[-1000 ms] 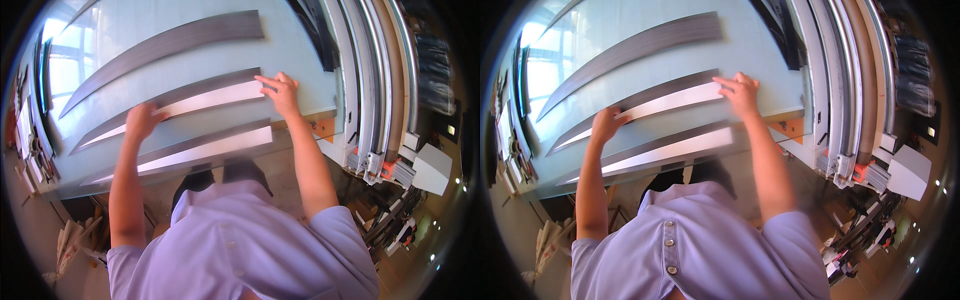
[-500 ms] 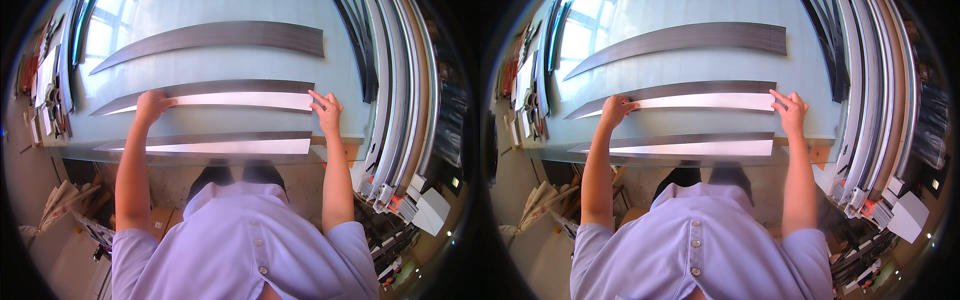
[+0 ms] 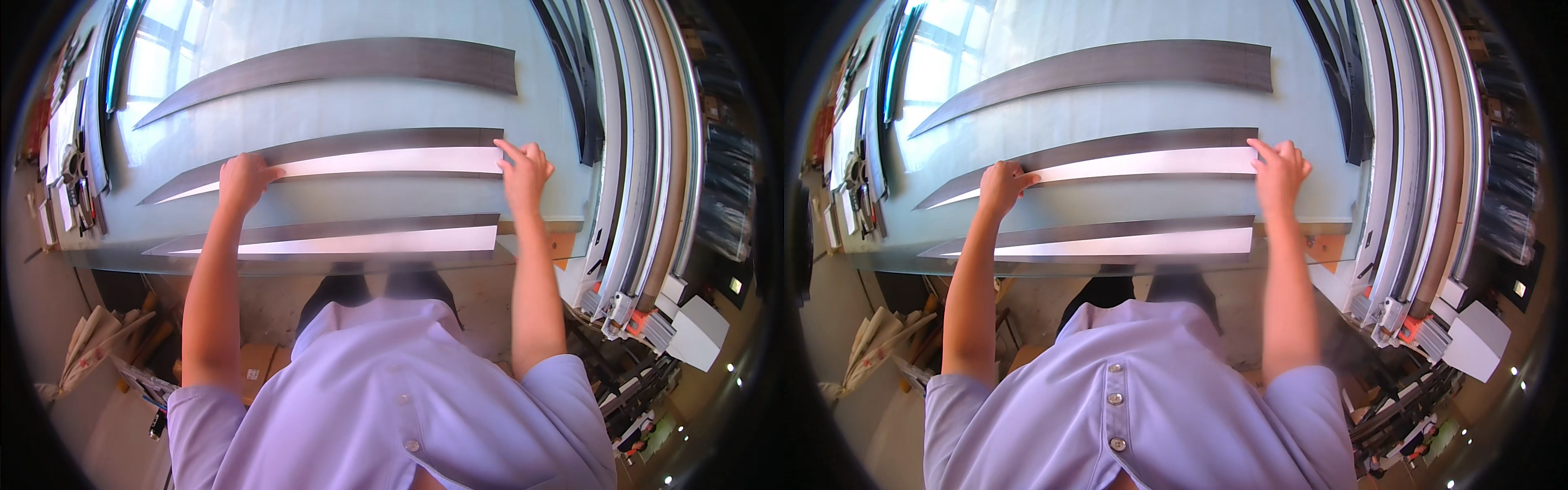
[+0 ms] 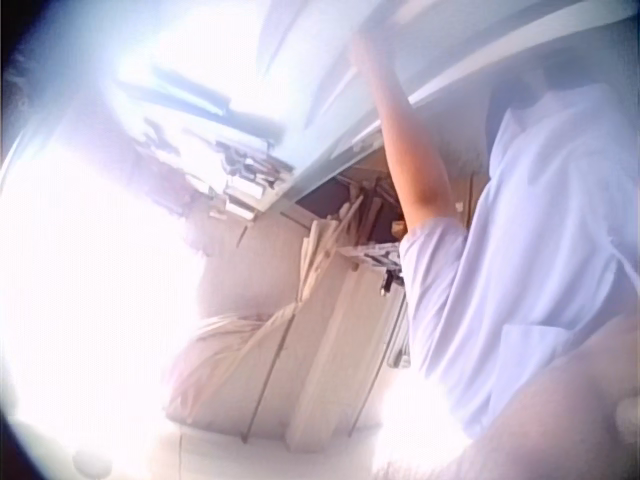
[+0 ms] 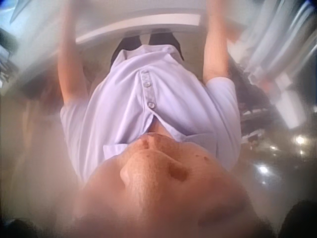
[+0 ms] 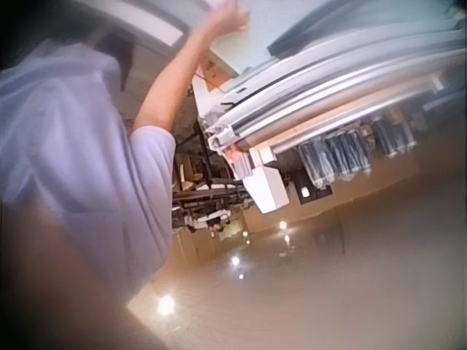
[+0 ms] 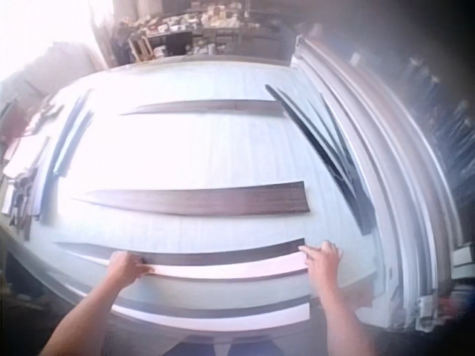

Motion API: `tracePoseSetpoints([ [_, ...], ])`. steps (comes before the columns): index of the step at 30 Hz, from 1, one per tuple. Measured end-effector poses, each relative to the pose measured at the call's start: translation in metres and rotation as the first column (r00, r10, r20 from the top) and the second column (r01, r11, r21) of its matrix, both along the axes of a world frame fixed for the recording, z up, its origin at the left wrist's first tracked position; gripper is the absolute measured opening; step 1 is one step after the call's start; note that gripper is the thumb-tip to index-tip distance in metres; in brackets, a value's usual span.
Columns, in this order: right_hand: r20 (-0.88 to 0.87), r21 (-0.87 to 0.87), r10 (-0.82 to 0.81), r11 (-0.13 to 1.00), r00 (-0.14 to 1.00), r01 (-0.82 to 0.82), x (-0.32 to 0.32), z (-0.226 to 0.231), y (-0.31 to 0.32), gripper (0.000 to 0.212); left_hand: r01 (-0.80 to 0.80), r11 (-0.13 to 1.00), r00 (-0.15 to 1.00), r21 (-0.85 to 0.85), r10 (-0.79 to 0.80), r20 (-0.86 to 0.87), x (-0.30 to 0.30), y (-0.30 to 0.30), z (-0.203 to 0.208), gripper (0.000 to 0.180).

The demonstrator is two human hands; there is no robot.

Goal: The person organizes and aligns multiple curved dark strips on a light-colored table. They move and rearrange the strips into a specific layout, occasionally peeling off backing material and handling a roll of blue tape before walking to another section of the room.

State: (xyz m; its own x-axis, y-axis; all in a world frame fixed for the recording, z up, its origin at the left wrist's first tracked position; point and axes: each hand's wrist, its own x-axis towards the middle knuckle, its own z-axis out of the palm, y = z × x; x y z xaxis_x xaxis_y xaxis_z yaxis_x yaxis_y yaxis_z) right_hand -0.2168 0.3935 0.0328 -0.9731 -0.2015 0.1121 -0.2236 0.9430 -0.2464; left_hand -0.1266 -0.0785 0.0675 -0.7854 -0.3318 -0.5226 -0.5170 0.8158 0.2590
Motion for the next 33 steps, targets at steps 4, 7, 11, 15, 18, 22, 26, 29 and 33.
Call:
tracePoseSetpoints([
  [4,-0.217,-0.245,0.017,0.967,0.976,-0.072,0.012,-0.026,-0.157,0.049,-0.019,0.999,1.000,0.034,0.020,-0.010,-0.003,0.005,0.004,0.034],
  [7,-0.119,-0.357,0.202,0.905,0.972,-0.232,0.022,-0.023,-0.265,0.060,0.001,1.000,1.000,0.031,-0.002,0.013,-0.008,0.002,-0.001,0.035],
  [11,-0.071,-0.224,0.294,0.926,0.953,-0.303,0.015,-0.029,-0.262,0.072,-0.004,1.000,1.000,0.027,0.005,-0.008,-0.003,0.001,-0.002,0.036],
  [15,-0.090,-0.020,0.144,0.989,0.986,-0.146,-0.011,-0.035,-0.169,0.079,0.034,0.999,0.998,-0.030,-0.032,0.055,-0.004,0.003,-0.001,0.039],
  [18,-0.160,0.070,0.022,0.997,0.987,-0.011,-0.029,-0.045,-0.088,0.080,0.101,0.985,0.994,-0.142,-0.096,0.044,0.001,-0.002,-0.009,0.042],
  [22,-0.160,0.067,-0.040,0.996,0.986,0.051,-0.031,-0.044,-0.063,0.074,0.148,0.956,0.988,-0.255,-0.134,0.072,-0.006,0.005,0.009,0.042],
  [26,-0.173,0.050,-0.029,0.998,0.985,0.038,-0.029,-0.045,-0.066,0.072,0.154,0.940,0.981,-0.305,-0.110,0.158,0.002,-0.032,0.009,0.041],
  [29,-0.179,0.057,-0.027,0.998,0.983,0.038,-0.029,-0.046,-0.066,0.070,0.125,0.929,0.987,-0.349,-0.080,0.141,0.014,-0.063,0.008,0.040],
  [33,-0.196,0.068,-0.026,0.997,0.980,0.040,-0.029,-0.046,-0.066,0.068,0.082,0.918,0.989,-0.388,-0.026,0.147,0.026,-0.098,0.014,0.036],
])
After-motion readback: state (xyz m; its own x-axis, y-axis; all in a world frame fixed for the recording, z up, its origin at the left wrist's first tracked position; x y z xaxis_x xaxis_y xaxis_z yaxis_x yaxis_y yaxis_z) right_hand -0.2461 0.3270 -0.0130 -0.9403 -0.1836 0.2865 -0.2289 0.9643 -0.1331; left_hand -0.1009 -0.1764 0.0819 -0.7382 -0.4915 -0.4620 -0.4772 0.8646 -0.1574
